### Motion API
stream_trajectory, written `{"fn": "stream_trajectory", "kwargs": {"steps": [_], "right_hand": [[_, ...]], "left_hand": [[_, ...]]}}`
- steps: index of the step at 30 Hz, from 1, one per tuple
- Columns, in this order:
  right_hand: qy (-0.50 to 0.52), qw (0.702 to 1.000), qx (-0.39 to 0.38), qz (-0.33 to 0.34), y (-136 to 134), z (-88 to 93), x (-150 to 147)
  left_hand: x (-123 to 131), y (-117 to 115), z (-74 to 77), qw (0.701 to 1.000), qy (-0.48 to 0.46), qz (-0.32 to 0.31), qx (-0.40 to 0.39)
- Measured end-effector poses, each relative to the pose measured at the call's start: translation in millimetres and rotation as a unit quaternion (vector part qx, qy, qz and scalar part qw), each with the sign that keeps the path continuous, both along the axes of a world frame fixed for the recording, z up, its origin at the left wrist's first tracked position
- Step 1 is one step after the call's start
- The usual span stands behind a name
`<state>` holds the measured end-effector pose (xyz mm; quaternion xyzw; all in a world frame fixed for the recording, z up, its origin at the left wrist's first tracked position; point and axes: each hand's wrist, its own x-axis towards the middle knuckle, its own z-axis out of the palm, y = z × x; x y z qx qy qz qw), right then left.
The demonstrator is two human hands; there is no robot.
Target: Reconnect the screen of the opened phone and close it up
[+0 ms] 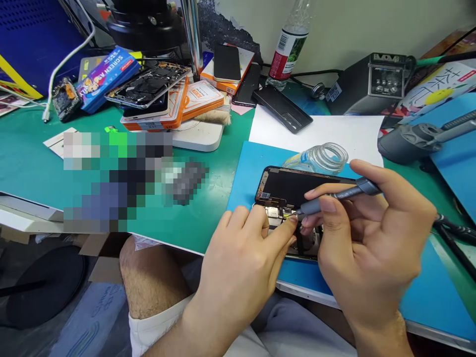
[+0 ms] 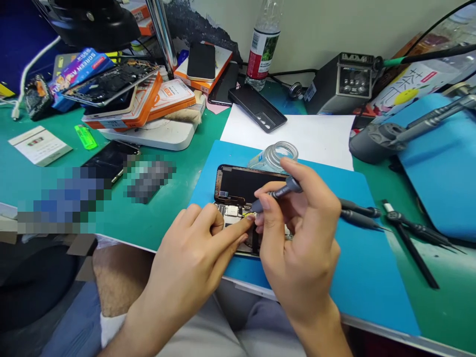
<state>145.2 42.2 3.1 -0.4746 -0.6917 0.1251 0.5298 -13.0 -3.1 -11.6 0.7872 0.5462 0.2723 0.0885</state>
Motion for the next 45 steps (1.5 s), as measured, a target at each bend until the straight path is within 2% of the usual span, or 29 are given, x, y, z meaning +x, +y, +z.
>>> {"fn": "stream_trajectory", "kwargs": {"steps": [4,8,12,16,19,23,26,32,34,36,38,40,43,45], "right_hand": [[-0.027,1.0,-0.002,-0.014,0,-2.7,2],[-0.081,0.994,0.077,-0.014,1,-5.6,4],[-0.116,0.982,0.129,-0.07,2,-4.6,8],[-0.114,0.987,0.107,-0.025,4,-0.2,11],[-0.115,0.985,0.123,-0.037,3,2.8,10],[-0.075,0.993,0.09,-0.009,3,4.7,10],[-0.081,0.989,0.122,-0.026,3,4.7,11],[-0.107,0.987,0.116,-0.018,4,1.0,12],[-0.106,0.99,0.095,0.013,3,-0.7,9],[-0.105,0.992,0.061,0.016,2,-1.3,6],[-0.074,0.996,0.042,-0.009,0,0.3,3],[0.029,0.998,0.047,-0.027,-2,3.7,2],[0.178,0.984,0.032,0.002,-6,8.8,5],[0.184,0.982,-0.008,0.037,-9,9.4,8]], "left_hand": [[0,-1,0.1,1.0,0.0,0.0,-0.003],[0,-1,0.7,1.0,0.0,-0.001,-0.005],[-1,0,0.6,1.0,-0.005,-0.004,-0.009],[-1,0,0.3,1.0,-0.01,-0.004,-0.015],[-1,0,0.5,1.0,-0.014,-0.006,-0.014],[-1,1,0.9,1.0,-0.015,-0.007,-0.019],[-1,1,1.3,1.0,-0.013,-0.006,-0.02],[0,2,2.2,1.0,-0.008,-0.004,-0.02],[0,2,2.1,1.0,-0.01,-0.002,-0.02],[0,1,1.6,1.0,-0.014,0.003,-0.019],[0,1,0.8,1.0,-0.018,0.007,-0.017],[1,2,0.0,1.0,-0.02,0.008,-0.015],[1,3,-0.7,1.0,-0.021,0.009,-0.008],[1,4,-0.6,1.0,-0.023,0.011,-0.003]]}}
